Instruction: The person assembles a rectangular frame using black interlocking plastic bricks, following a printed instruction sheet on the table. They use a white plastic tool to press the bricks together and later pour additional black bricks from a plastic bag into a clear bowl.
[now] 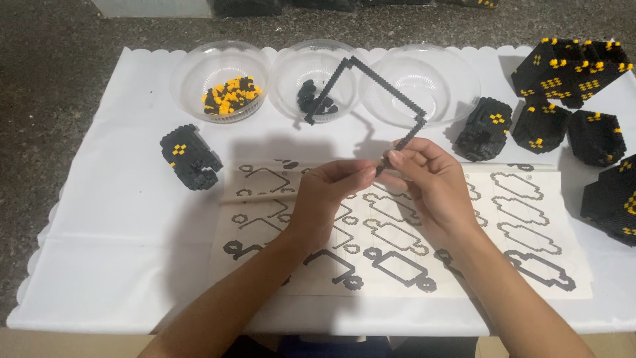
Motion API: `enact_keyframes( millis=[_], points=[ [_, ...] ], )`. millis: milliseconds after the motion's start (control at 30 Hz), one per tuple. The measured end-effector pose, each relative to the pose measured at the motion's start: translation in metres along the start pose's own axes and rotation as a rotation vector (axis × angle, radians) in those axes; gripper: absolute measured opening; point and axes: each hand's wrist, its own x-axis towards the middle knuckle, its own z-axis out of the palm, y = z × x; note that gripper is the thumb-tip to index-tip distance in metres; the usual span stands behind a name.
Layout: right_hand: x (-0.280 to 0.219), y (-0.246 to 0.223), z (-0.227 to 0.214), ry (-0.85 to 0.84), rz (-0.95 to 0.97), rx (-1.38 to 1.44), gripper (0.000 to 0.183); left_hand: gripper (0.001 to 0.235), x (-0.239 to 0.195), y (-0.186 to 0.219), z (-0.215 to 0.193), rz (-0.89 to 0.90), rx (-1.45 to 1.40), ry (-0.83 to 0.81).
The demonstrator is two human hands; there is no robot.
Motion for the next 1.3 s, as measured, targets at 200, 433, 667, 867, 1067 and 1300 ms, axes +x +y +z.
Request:
enact_keyframes(
  millis=[200,433,667,867,1067,1300],
  points=[
    [-0.003,-0.006,0.004,0.002,-0.001,-0.015,0.017,0.026,-0.001,-0.003,0.003,0.068,-0.033,0.028],
    [-0.003,-0.007,0.005,-0.032,-0.016,-0.017,0.017,0.026,-0.001,-0.002,0.0,0.103,-0.001,-0.005],
    [-0.011,-0.02,0.012,-0.134,0.095,-0.127,0.022,0.034,-0.049,0.045,-0.029,0.187,0.634,-0.149],
    [-0.015,-0.011,0.019,-0.17,0.192,-0.309,0.023,0.031,-0.078,0.039,-0.073,0.337,1.506,0.146],
    [-0.019,-0.021,0.025,-0.226,0.169,-0.444,0.032,0.024,-0.087,0.024,-0.115,0.374,1.684,0.173],
    [-0.02,-0.012,0.022,-0.132,0.2,-0.595,0.034,0.025,-0.138,0.091,-0.072,-0.396,1.326,0.497]
  ],
)
